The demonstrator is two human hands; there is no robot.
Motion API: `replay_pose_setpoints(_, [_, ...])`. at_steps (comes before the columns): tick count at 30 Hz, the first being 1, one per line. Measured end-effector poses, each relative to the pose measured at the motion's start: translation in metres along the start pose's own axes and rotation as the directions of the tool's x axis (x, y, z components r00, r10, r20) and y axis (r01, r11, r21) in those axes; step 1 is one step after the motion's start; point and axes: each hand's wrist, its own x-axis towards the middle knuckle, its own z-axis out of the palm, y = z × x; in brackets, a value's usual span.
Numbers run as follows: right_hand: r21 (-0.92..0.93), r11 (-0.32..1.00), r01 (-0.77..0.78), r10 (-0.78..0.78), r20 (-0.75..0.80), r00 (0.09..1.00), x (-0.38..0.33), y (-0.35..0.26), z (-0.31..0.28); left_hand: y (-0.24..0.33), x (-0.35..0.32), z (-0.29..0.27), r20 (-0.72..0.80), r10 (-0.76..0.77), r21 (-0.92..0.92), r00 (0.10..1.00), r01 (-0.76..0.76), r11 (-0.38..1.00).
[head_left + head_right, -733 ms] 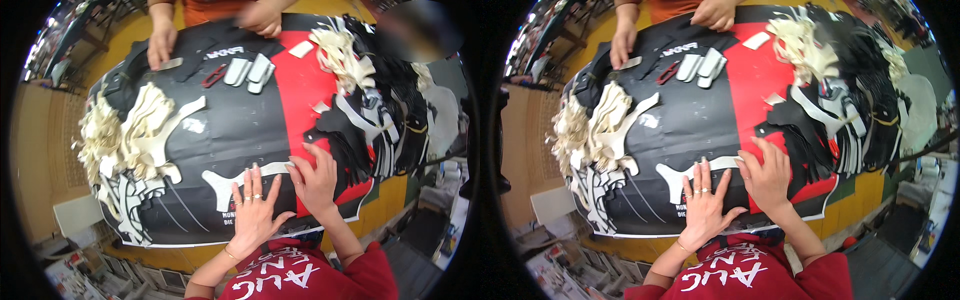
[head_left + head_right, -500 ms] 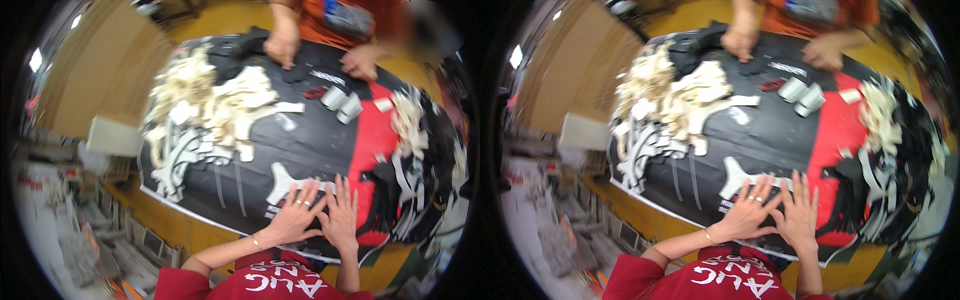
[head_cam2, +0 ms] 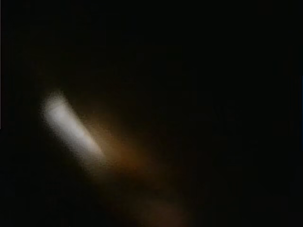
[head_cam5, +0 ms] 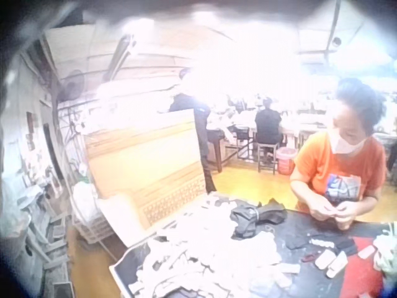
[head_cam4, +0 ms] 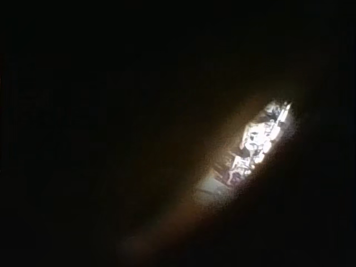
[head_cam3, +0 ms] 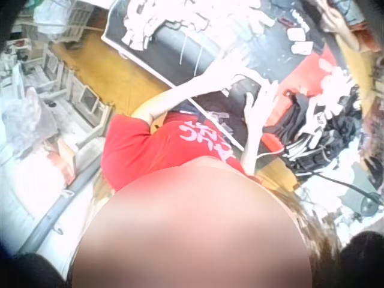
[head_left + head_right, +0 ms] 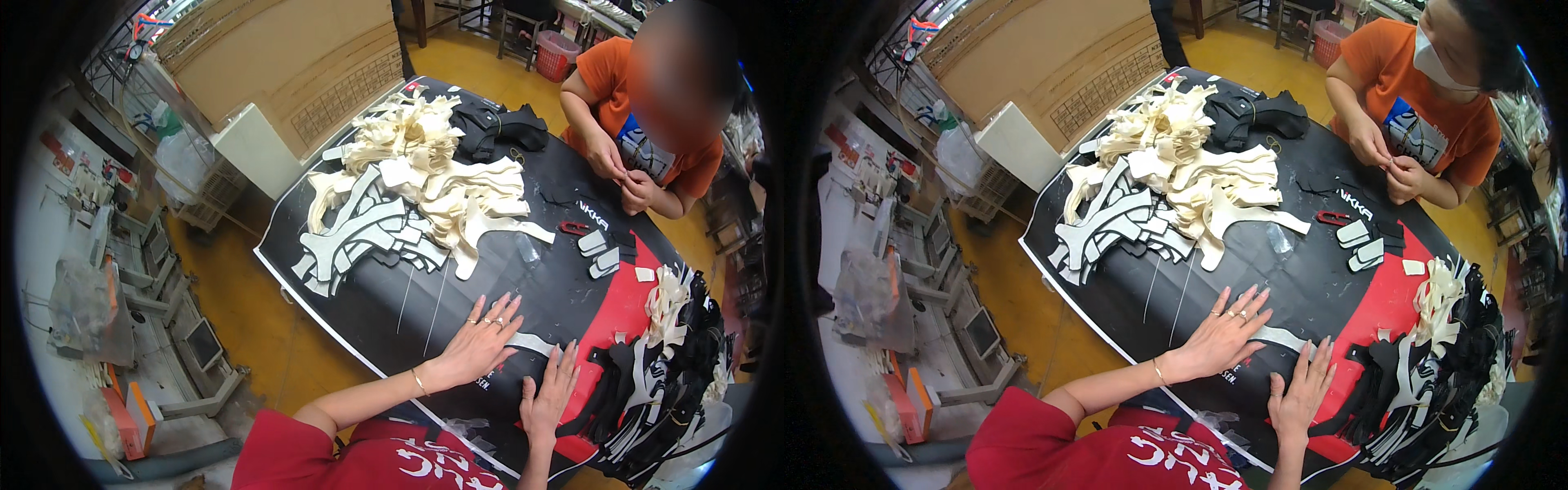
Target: The person repeatedly picks up small white and black fabric pieces from a table, aligns them, and presses them together by hand. They handle the pieces one at a time, occasionally moving them aside to reach other items.
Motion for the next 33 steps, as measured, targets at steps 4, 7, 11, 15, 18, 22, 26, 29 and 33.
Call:
replay_pose_setpoints(4, [0.169,0.986,-0.011,0.056,-0.265,0.963,-0.008,0.005,0.006,0.002,0.003,-0.001,-0.012,0.036,0.007,0.999,-0.036,0.999])
replay_pose_setpoints(7, [0.224,0.971,-0.089,0.166,-0.354,0.92,-0.012,0.003,0.007,0.005,0.004,-0.005,-0.063,0.063,0.034,0.996,-0.061,0.998])
replay_pose_setpoints(11, [0.269,0.958,-0.097,0.203,-0.402,0.893,-0.01,-0.006,0.003,0.0,-0.004,-0.027,-0.082,0.036,-0.043,0.996,-0.04,0.998])
replay_pose_setpoints(15, [0.263,0.96,-0.095,0.196,-0.391,0.899,-0.002,-0.011,-0.002,-0.012,-0.016,-0.05,0.017,-0.115,-0.106,0.993,0.116,0.988])
replay_pose_setpoints(18, [0.203,0.978,-0.052,0.132,-0.401,0.906,-0.002,-0.007,-0.007,-0.017,-0.021,-0.05,0.053,-0.123,-0.078,0.991,0.127,0.989])
replay_pose_setpoints(22, [0.285,0.957,0.05,0.069,-0.392,0.918,-0.022,-0.006,-0.017,-0.011,-0.026,-0.038,-0.176,-0.189,-0.116,0.966,0.171,0.978])
replay_pose_setpoints(26, [0.404,0.908,0.109,-0.023,-0.212,0.977,-0.055,-0.019,-0.032,-0.007,-0.025,-0.044,-0.094,-0.248,-0.052,0.964,0.244,0.969])
replay_pose_setpoints(29, [0.353,0.933,0.077,-0.006,-0.198,0.98,-0.067,-0.021,-0.038,-0.005,-0.021,-0.051,0.012,-0.317,-0.124,0.948,0.316,0.941])
replay_pose_setpoints(33, [0.296,0.955,0.024,0.072,-0.31,0.948,-0.06,-0.004,-0.042,-0.005,-0.022,-0.059,0.068,-0.243,-0.213,0.967,0.253,0.944])
